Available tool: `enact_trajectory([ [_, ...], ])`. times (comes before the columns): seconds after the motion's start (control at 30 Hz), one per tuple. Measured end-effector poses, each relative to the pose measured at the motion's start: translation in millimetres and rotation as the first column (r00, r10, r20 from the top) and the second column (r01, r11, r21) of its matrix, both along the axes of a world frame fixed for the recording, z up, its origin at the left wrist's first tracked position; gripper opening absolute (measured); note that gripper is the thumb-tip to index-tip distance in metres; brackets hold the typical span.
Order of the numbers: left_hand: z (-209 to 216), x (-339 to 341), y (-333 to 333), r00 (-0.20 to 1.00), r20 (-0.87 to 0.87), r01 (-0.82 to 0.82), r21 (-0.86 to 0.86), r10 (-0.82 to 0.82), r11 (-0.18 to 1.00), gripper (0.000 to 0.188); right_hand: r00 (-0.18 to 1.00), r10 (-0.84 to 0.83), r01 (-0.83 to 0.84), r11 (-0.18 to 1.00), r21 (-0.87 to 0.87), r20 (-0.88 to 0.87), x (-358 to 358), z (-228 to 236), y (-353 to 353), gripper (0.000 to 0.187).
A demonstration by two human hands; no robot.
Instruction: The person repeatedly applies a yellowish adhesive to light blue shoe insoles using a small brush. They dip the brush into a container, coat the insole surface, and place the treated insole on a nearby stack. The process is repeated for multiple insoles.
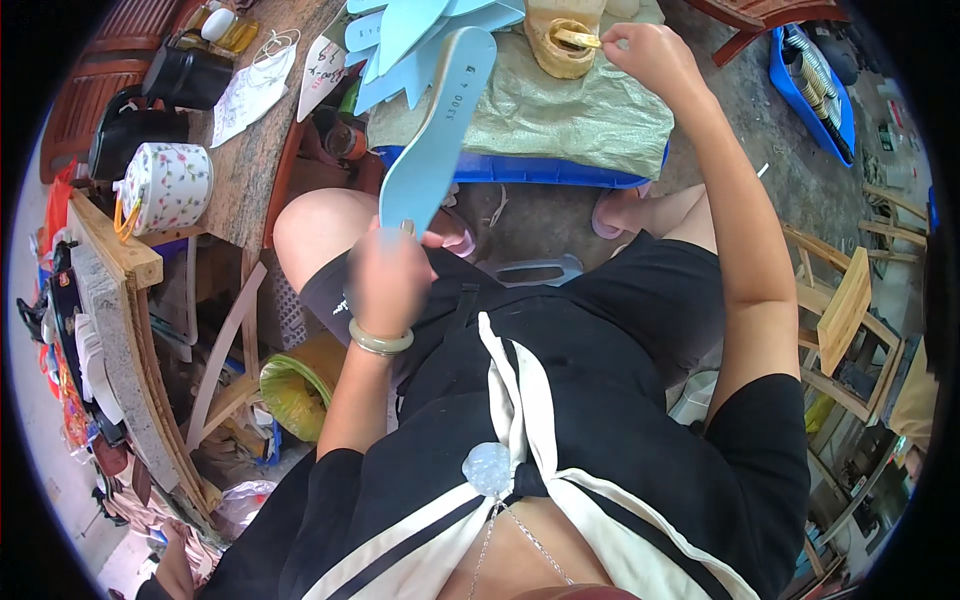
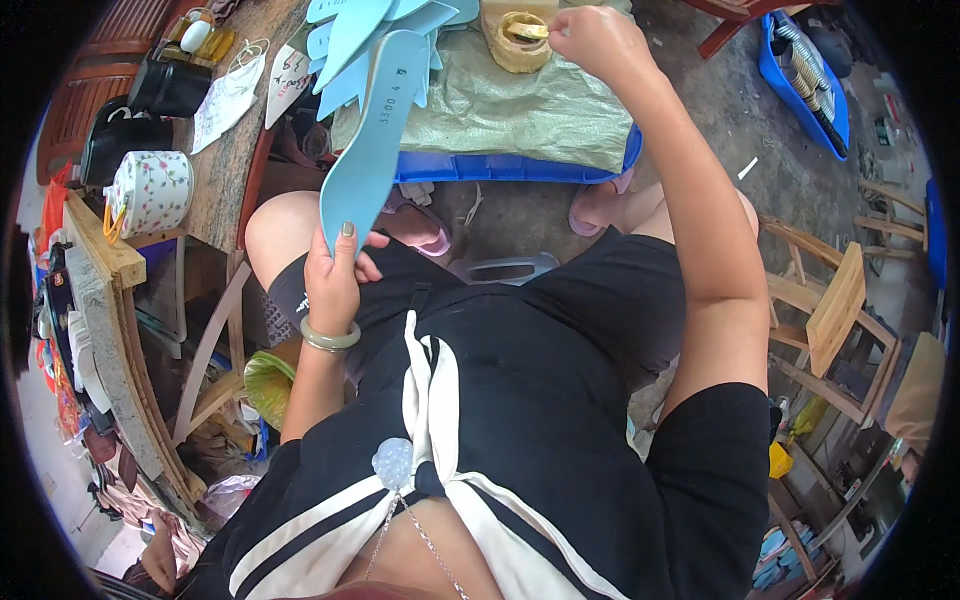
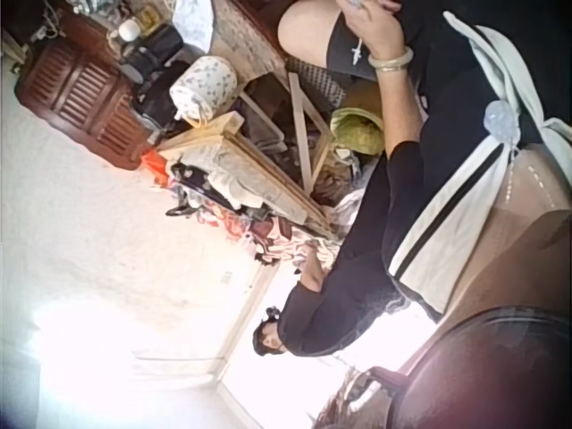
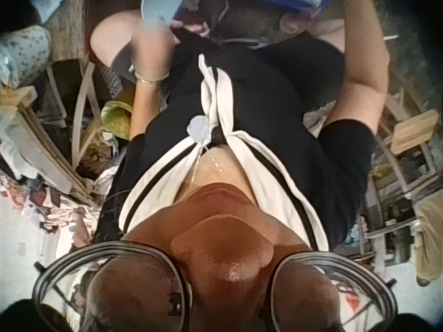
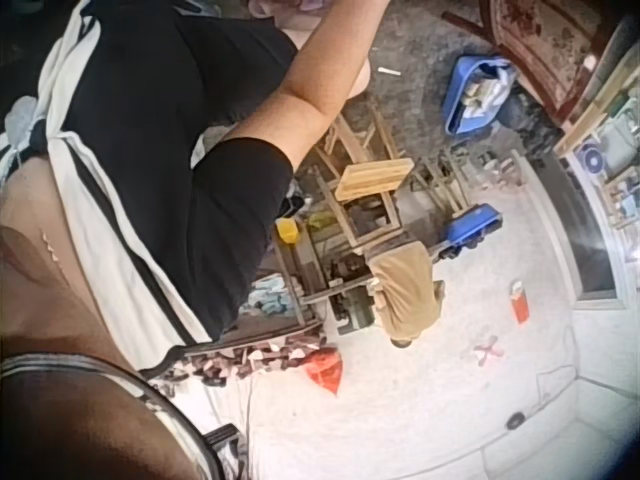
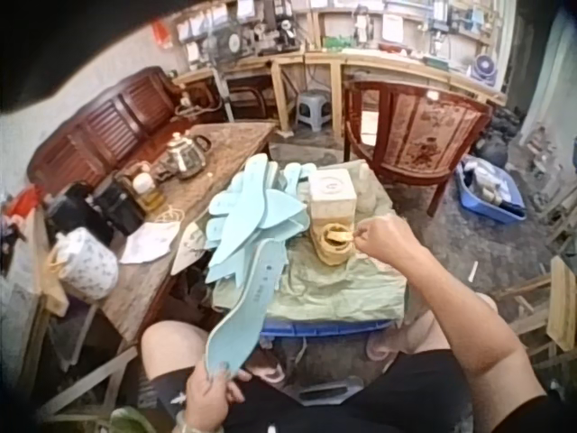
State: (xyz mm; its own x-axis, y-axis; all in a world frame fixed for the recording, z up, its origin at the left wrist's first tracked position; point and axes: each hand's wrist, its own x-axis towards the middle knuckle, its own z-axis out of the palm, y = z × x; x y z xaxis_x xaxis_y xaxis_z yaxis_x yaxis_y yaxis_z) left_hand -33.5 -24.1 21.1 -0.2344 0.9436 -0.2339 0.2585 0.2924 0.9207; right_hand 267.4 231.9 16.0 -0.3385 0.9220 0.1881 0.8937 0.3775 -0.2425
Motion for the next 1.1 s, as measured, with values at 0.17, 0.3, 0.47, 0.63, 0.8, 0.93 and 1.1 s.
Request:
enact_trajectory([
  [0.17,0,10,6,0.922,0.387,0.041,-0.040,-0.023,0.998,0.029,0.999,-0.027,0.031,0.996,0.080,-0.047,17,-12,-37,0.020],
  [0.3,1,21,15,0.818,0.573,0.095,-0.058,-0.045,0.994,0.029,0.943,-0.170,0.123,0.977,-0.174,-0.286,24,-12,-87,0.017],
  [0.47,7,29,17,0.736,0.676,0.146,-0.125,-0.024,0.981,0.025,0.482,-0.382,-0.096,0.871,-0.481,-0.789,23,12,-172,0.018],
  [0.63,9,29,16,0.731,0.680,0.214,-0.152,-0.055,0.965,0.027,0.741,0.126,-0.274,0.953,-0.126,-0.659,6,16,-192,0.017],
  [0.8,17,17,11,0.770,0.629,0.274,-0.171,-0.109,0.946,0.028,0.646,-0.205,-0.153,0.909,-0.388,-0.735,16,16,-169,0.019],
  [0.93,19,4,7,0.790,0.587,0.334,-0.176,-0.174,0.926,0.030,0.636,-0.237,-0.061,0.933,-0.355,-0.734,31,8,-148,0.019],
  [1.1,24,-7,3,0.838,0.484,0.391,-0.208,-0.253,0.897,0.032,0.701,-0.227,-0.011,0.944,-0.329,-0.676,38,13,-131,0.018],
])
